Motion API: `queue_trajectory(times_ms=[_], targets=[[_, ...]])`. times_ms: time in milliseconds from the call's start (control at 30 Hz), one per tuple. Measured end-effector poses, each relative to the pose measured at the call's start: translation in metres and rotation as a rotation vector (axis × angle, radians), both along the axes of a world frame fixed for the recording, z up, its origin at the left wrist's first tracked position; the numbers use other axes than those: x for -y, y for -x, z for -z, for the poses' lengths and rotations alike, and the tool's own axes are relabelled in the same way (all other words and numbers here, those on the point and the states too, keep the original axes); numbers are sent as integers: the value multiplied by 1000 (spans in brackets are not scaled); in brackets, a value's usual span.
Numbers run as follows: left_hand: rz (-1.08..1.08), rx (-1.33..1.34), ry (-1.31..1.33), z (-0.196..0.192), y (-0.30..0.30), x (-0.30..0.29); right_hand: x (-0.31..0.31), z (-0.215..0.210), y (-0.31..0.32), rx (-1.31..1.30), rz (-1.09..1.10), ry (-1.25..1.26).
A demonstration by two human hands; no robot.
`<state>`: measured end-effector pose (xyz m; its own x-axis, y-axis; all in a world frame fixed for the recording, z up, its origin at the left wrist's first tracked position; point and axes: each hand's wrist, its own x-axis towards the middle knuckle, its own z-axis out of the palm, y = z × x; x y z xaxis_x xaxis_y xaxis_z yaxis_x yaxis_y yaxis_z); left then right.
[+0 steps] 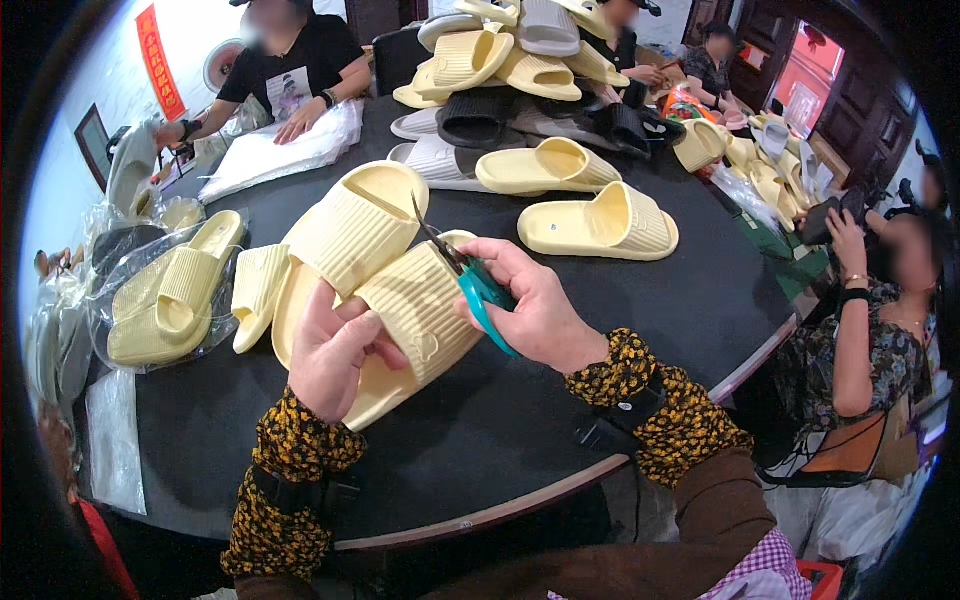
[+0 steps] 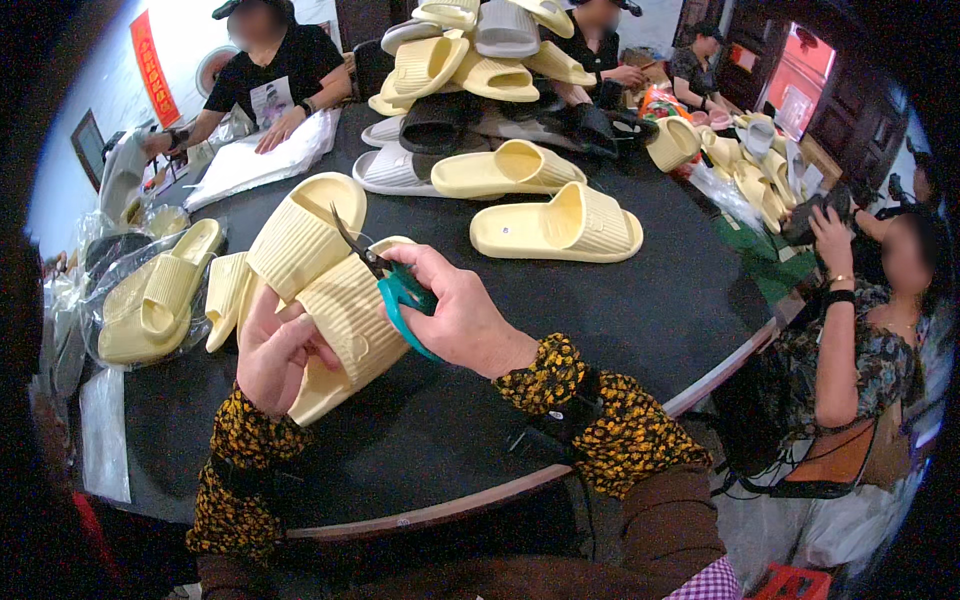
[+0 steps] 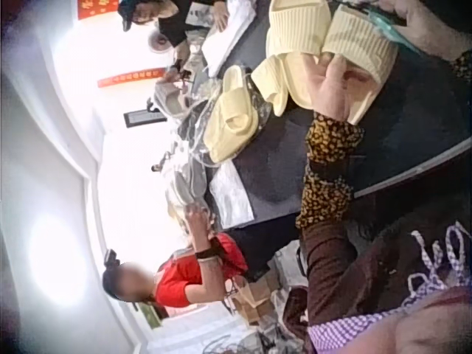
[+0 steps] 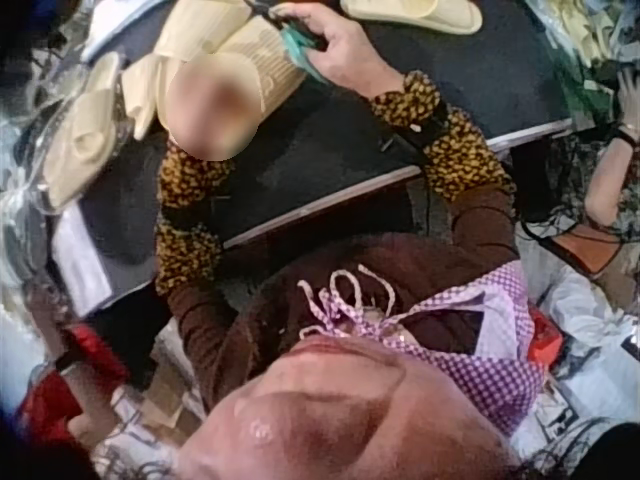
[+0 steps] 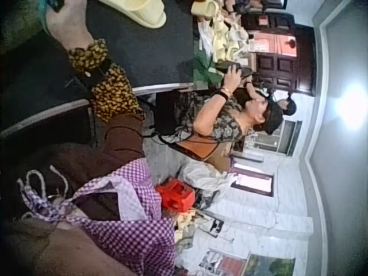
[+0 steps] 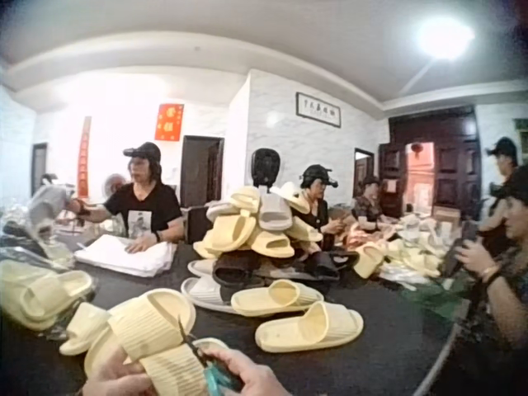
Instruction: Trimming excess material or loose threads from foam sandals using a pair of snips.
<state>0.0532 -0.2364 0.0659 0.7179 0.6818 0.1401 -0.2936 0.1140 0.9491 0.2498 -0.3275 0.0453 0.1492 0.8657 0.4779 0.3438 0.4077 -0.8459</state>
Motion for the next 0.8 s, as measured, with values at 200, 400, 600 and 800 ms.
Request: queue_trajectory(times_ms=[200, 400, 600, 800], targets=[[-109, 30, -60, -2, 1, -1, 2, -8, -1, -114, 10, 26], [-125, -1, -56, -2, 1, -2, -2, -4, -7, -124, 56, 40], [-146, -5, -72, -5, 1, -2, -2, -4, -11, -89, 97, 0], [-184, 15, -57, -2, 2, -10, 6, -14, -12, 140, 151, 36]])
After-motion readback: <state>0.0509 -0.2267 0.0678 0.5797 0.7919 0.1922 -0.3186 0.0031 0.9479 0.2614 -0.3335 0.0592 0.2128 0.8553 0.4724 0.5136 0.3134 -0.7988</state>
